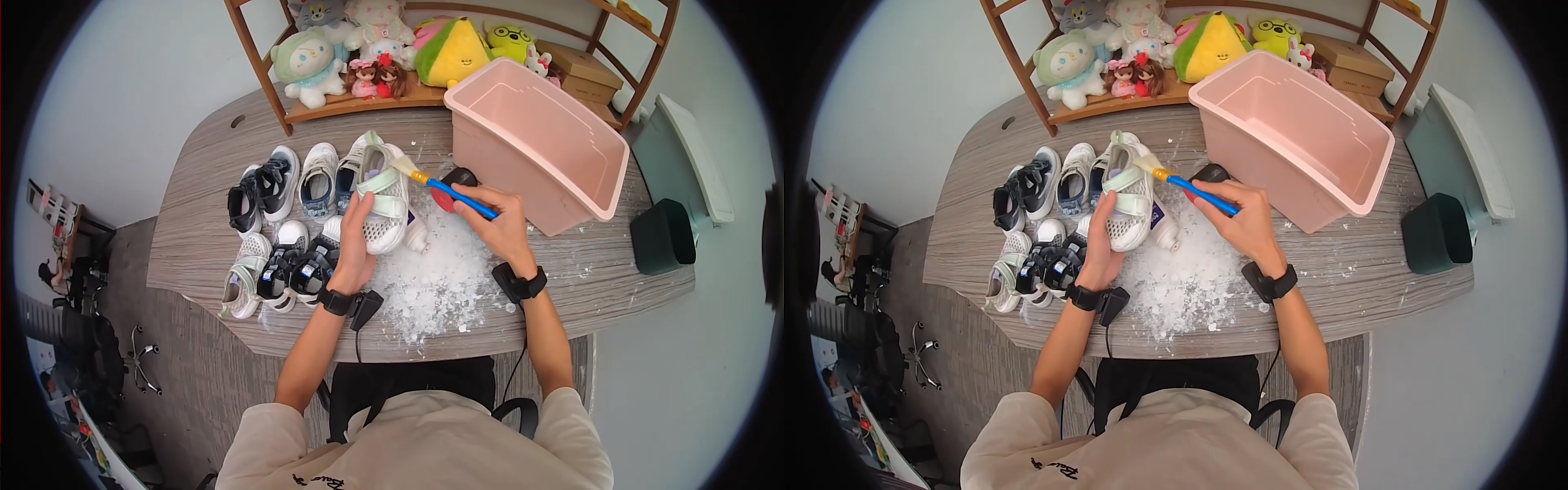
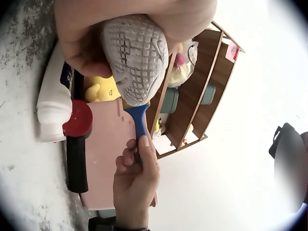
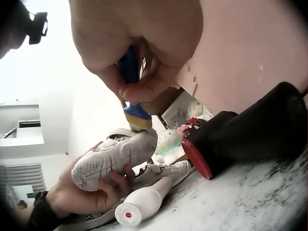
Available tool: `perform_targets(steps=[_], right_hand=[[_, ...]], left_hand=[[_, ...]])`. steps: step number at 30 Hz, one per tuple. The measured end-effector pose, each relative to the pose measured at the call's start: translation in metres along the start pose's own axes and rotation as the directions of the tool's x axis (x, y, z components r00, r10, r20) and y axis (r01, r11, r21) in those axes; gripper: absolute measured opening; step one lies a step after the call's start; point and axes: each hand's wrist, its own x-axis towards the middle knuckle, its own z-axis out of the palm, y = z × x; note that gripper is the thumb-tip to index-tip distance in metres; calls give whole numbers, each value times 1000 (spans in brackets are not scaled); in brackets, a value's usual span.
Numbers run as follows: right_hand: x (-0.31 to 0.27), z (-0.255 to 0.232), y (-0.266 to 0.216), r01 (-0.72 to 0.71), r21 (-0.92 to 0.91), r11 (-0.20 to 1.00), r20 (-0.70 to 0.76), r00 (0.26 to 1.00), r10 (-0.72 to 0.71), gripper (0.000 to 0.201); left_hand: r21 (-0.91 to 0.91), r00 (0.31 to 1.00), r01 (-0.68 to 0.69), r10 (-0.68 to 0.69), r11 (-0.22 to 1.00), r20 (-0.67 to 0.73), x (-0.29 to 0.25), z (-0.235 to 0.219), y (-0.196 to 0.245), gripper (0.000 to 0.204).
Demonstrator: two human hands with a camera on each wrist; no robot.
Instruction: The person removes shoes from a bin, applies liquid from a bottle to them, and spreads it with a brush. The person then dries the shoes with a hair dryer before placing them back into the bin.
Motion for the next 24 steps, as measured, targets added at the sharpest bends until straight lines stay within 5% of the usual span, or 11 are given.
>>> perform_targets(steps=[7, 9, 13, 16, 18, 20, 21, 24], right_hand=[[-5, -13, -3, -85, 83, 993, 289, 956, 58, 22], [-4, -18, -4, -135, 177, 975, 497, 867, 30, 22], [-5, -19, -15, -297, 204, 933, 601, 790, 120, 19], [-3, -32, -7, -381, 329, 864, 469, 860, 201, 19], [-2, -31, 13, -321, 613, 722, 216, 947, 238, 20], [1, -27, 22, -237, 746, 622, 110, 966, 236, 19], [2, -27, 25, -135, 850, 510, 4, 969, 248, 20], [2, -29, 26, -99, 871, 481, -51, 956, 289, 21]], left_hand=[[-98, 990, -96, 85, 991, -114, 5, -11, -3, 51], [-74, 990, -94, 86, 993, -114, 4, -7, -3, 50], [-41, 995, -41, 37, 998, -95, 1, -4, 0, 50], [90, 997, -57, 53, 994, 50, -2, -9, 0, 64], [183, 991, -86, 64, 979, 122, -3, -9, 0, 76], [361, 966, -171, 85, 917, 243, 1, -11, -1, 98], [360, 965, -171, 83, 917, 248, 1, -11, -1, 98], [518, 929, -282, 96, 807, 356, -3, -4, 6, 92]])
